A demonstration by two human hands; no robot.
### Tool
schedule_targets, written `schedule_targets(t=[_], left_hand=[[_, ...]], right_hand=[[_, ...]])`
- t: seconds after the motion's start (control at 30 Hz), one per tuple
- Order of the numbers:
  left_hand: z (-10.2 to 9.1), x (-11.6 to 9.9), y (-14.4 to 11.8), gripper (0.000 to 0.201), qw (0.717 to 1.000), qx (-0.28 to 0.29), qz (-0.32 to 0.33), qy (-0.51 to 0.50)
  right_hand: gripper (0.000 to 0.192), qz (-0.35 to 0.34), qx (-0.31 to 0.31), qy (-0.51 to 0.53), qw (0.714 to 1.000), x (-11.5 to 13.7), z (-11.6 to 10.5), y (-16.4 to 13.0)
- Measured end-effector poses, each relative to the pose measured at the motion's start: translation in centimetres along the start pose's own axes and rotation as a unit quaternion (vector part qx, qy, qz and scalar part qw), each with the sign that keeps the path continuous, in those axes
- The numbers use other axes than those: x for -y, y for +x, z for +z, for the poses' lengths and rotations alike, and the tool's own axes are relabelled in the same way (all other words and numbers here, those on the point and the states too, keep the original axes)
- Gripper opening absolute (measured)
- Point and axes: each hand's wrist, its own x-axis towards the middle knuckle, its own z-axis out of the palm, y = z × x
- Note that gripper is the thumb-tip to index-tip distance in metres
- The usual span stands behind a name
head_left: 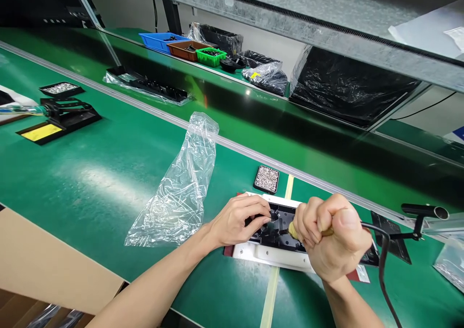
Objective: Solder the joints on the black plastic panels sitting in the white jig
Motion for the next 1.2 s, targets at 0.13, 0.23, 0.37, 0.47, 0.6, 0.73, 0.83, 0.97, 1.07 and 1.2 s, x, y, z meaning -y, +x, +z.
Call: schedule_targets(t=[0.13, 0.23, 0.37, 0.47, 0.6, 0.73, 0.83, 0.97, 1.07, 1.2], left_hand=[[-0.03, 0.07, -0.05, 0.008, 1.000, 0.001, 0.000, -0.001], [-0.05, 0.00, -0.07, 0.008, 1.000, -0.001, -0.002, 0.000], [-0.08, -0.09, -0.12, 0.009, 1.000, 0.001, -0.001, 0.000], [-0.09, -0.05, -0.12, 0.009, 1.000, 0.003, -0.002, 0.002], [-0.14, 0.06, -0.09, 0.009, 1.000, 0.004, -0.001, 0.000], [-0.15, -0.01, -0.10, 0.009, 1.000, 0.001, -0.002, 0.004], [-0.13, -0.09, -0.10, 0.011, 1.000, 0.002, 0.000, 0.008], [-0.12, -0.09, -0.03, 0.012, 1.000, 0.002, 0.000, 0.010], [-0.14, -0.14, 0.04, 0.013, 1.000, 0.001, 0.001, 0.013], [-0.17, -0.27, 0.09, 0.012, 1.000, 0.000, 0.002, 0.011]], right_hand=[[0.044, -0.003, -0.002, 0.000, 1.000, 0.01, 0.01, -0.12], [0.043, -0.004, 0.004, -0.007, 1.000, 0.06, -0.01, -0.17], [0.044, -0.005, 0.004, -0.014, 1.000, 0.03, 0.05, -0.14], [0.044, -0.008, 0.005, -0.014, 1.000, -0.04, 0.11, -0.11], [0.044, -0.008, 0.007, -0.012, 1.000, -0.06, 0.10, -0.11], [0.044, -0.009, 0.009, -0.011, 1.000, -0.03, 0.05, -0.10], [0.043, -0.011, 0.004, -0.004, 1.000, -0.01, 0.06, -0.09], [0.042, -0.003, 0.000, -0.003, 1.000, 0.08, 0.08, -0.10], [0.042, -0.004, 0.000, -0.004, 1.000, 0.17, 0.05, -0.12], [0.042, -0.005, 0.002, -0.003, 1.000, 0.19, -0.01, -0.10]])
